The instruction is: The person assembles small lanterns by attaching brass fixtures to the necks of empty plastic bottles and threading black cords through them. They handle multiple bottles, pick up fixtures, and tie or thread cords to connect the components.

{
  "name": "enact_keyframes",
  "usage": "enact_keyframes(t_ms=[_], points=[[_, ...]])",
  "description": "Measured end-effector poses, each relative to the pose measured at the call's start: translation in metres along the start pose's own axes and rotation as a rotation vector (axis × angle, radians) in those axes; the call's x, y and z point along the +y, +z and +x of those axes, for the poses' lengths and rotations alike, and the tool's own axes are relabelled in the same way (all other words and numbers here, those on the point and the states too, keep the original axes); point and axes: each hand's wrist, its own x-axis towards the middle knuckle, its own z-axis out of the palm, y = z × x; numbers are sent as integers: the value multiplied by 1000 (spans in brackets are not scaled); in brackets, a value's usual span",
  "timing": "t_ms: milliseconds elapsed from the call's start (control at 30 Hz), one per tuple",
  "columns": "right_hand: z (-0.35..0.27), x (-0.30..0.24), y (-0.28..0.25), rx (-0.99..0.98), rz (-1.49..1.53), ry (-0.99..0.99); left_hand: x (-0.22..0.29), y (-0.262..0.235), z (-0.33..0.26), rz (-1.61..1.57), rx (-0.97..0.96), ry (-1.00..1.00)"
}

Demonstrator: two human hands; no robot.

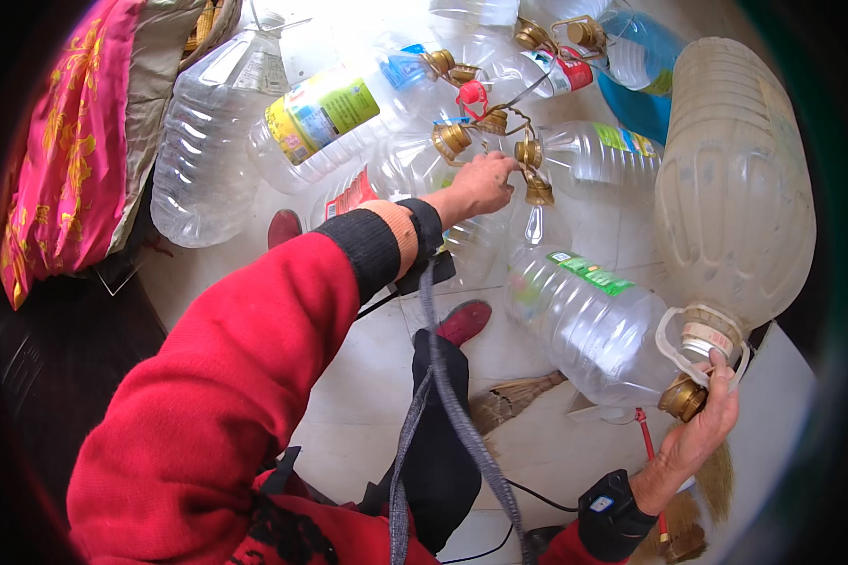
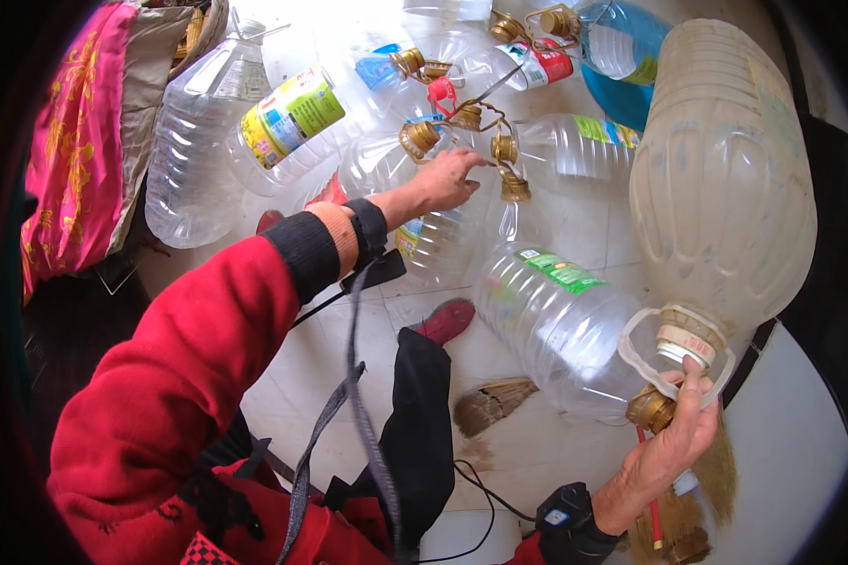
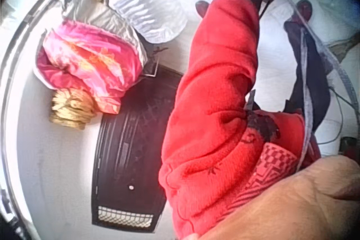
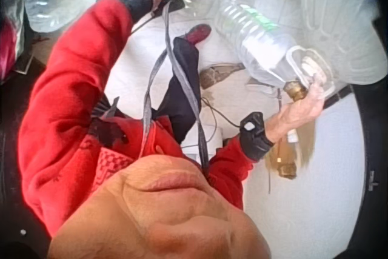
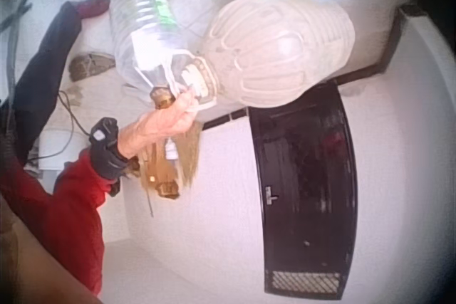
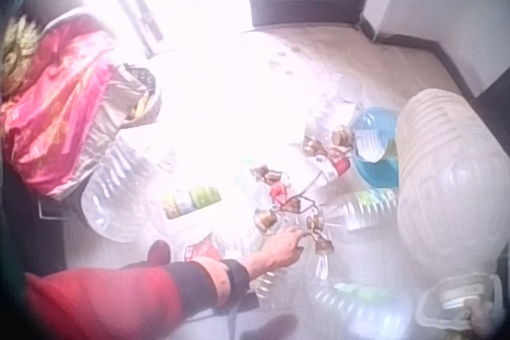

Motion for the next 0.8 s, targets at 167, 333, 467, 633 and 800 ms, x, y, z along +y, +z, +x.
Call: enact_keyframes(t_ms=[167, 333, 467, 633, 800], points=[[3, 3, -1, -11, -26, -42, -5, -7, 14, 219, 3, 36], [4, 5, -3, 6, -20, 5, -6, -2, 17, 328, -80, -30], [6, 4, -6, -26, 18, 33, -6, 1, 0, 389, -26, -107], [6, -1, -6, -19, -11, 36, -3, -14, -4, 370, -51, -121], [7, 2, -8, -4, 28, 25, -5, -44, -22, 243, -38, -53]])
